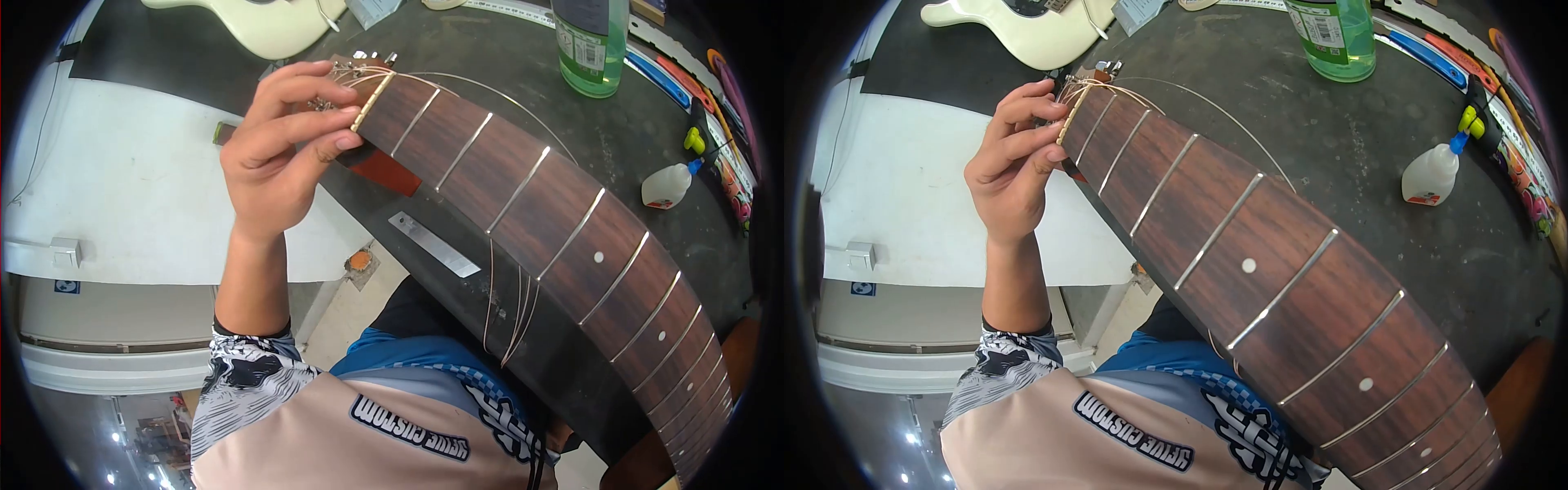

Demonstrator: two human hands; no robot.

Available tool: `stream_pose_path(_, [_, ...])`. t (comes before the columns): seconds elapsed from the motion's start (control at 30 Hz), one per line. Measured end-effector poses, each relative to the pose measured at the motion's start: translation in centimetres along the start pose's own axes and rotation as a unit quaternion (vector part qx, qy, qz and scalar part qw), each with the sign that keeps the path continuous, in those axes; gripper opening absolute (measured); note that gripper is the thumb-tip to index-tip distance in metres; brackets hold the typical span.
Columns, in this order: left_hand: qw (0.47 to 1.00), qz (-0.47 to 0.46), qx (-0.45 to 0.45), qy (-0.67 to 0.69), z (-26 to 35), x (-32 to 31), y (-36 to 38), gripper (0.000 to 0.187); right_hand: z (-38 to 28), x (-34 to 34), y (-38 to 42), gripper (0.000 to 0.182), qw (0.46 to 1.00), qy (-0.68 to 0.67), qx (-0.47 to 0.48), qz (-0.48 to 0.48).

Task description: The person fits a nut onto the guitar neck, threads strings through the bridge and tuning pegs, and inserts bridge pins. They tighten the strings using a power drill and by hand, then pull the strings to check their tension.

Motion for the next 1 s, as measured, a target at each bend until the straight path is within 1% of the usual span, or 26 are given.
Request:
stream_pose_path(0.17, [1.000, 0.008, -0.003, 0.001, 0.1, -0.2, 0.2, 0.026, 0.7, 0.0, -0.2, 0.074, 1.000, 0.003, -0.001, -0.002])
stream_pose_path(0.27, [1.000, 0.013, 0.016, 0.007, -0.3, -0.1, 0.5, 0.028, 0.8, 0.0, -0.2, 0.074, 1.000, 0.004, -0.002, -0.004])
stream_pose_path(1.0, [0.999, 0.002, 0.032, 0.034, -1.1, 0.4, 0.2, 0.030, 1.1, 0.4, 0.1, 0.072, 1.000, 0.017, -0.008, -0.017])
Point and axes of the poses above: each hand's wrist, its own y-axis away from the middle knuckle, its own x-axis out of the back of the hand, z = x × y, the point moved 10 cm from there along -y, towards the middle knuckle, and after that the axes turned 12 degrees about y, right-handed, at the moved point
